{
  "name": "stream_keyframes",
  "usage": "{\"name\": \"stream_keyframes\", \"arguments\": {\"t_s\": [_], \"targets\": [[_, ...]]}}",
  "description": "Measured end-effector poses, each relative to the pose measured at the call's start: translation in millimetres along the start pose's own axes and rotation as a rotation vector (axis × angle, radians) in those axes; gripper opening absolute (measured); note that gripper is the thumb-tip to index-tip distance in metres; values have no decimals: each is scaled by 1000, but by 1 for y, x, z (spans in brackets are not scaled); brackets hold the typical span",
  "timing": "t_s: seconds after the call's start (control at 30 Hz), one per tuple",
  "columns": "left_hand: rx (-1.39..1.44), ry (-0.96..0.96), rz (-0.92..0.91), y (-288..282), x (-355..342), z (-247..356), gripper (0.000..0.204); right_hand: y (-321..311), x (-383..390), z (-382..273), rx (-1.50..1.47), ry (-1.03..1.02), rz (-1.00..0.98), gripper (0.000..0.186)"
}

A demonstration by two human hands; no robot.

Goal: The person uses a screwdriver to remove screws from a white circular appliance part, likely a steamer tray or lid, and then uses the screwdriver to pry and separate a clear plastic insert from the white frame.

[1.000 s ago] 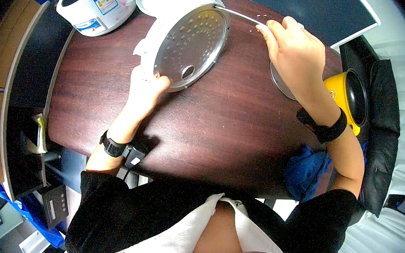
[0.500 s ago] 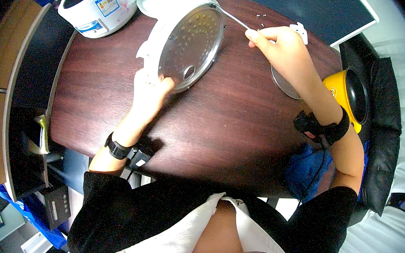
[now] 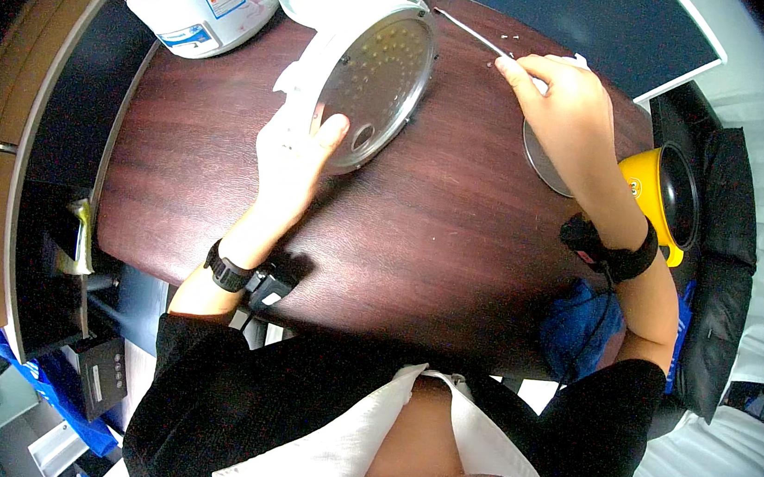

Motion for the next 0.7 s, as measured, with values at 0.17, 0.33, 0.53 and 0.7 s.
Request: {"name": "stream_keyframes", "arguments": {"t_s": [0.17,0.33,0.53,0.7], "targets": [[8,-40,-170,-7,0,-15,38,3,-2,11,-332,177,-47,26],[132,19,-228,-1,4,-4,36,14,-13,6,-794,239,-246,38],[-23,-71,-224,-15,0,-20,29,31,-8,14,-766,148,-301,32],[-4,25,-182,-12,7,-13,24,32,-6,4,-642,122,-156,35]]}}
Point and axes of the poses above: each hand's wrist, its own x-axis away from the middle knuckle, its own y-axis out of the palm, z = x × y, the point moved 3 cm from there along -x, towards the middle knuckle, and after that the axes turned 5 degrees about -z, right-handed, at the moved point
